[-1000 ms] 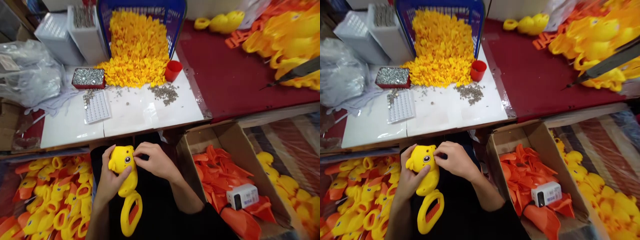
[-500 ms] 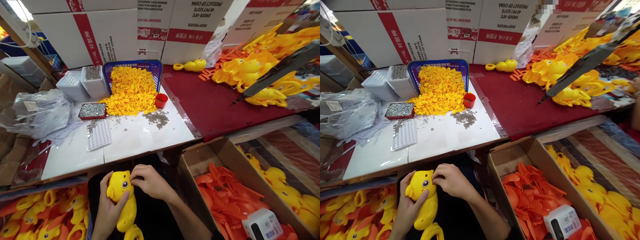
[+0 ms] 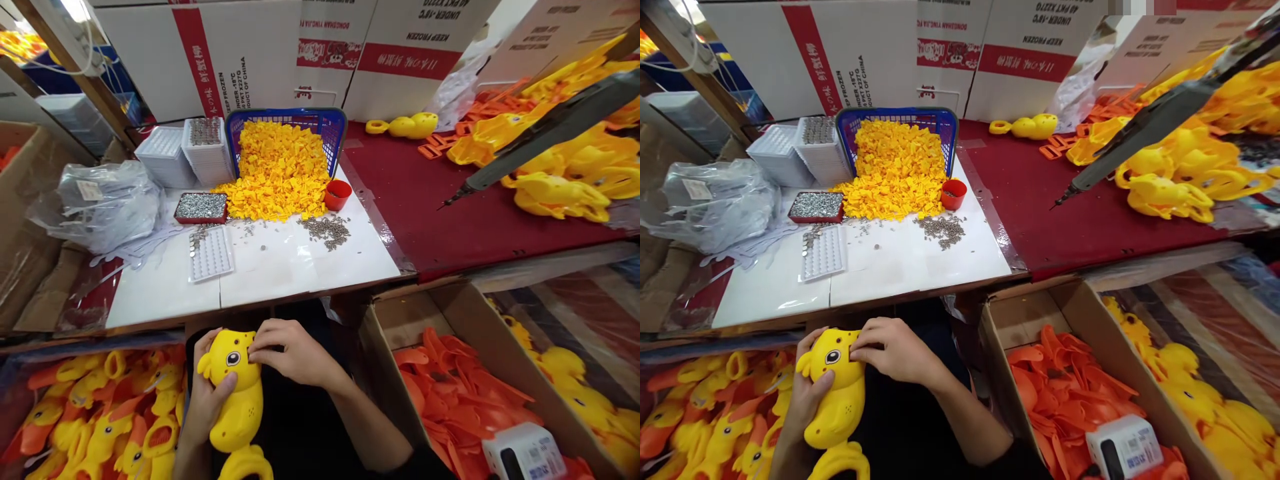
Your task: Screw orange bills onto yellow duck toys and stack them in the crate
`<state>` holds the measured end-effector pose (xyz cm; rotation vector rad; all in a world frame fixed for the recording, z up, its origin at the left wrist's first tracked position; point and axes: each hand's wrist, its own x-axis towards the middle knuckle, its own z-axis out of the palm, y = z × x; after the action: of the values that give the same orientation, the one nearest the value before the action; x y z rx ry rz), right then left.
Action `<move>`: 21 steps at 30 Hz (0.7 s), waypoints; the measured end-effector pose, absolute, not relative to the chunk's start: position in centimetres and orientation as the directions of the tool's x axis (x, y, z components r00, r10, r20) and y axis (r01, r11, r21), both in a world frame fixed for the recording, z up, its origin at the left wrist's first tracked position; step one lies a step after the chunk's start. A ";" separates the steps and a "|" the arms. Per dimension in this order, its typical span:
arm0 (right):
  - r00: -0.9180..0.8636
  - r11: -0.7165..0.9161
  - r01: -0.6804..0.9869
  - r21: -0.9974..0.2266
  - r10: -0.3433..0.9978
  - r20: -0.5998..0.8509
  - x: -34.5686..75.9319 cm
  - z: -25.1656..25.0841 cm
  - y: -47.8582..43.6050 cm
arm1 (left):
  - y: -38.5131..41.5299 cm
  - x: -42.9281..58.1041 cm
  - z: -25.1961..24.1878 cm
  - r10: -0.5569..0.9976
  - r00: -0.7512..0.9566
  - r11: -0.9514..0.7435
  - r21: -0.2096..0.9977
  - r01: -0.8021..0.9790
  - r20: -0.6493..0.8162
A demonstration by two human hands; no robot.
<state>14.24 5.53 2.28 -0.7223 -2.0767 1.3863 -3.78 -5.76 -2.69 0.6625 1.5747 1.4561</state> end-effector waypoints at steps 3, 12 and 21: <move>-0.758 0.436 0.027 -0.899 0.595 0.266 15.0 3.2 7.9 | -5.4 -3.4 -2.4 0.803 -0.504 0.137 0.922 -0.362 -0.318; -0.529 0.501 0.753 -0.427 0.846 0.061 9.7 4.6 18.8 | -4.6 -1.7 0.0 0.748 -0.543 0.090 0.868 -0.488 -0.382; -0.623 0.455 0.436 -0.777 0.775 0.104 11.0 4.8 14.7 | -4.7 -2.0 -1.1 0.719 -0.670 0.079 0.979 -0.189 -0.187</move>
<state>10.97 14.66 4.78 -1.0143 -2.2610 1.0183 -2.00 -4.66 -1.13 0.5315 1.6712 1.6744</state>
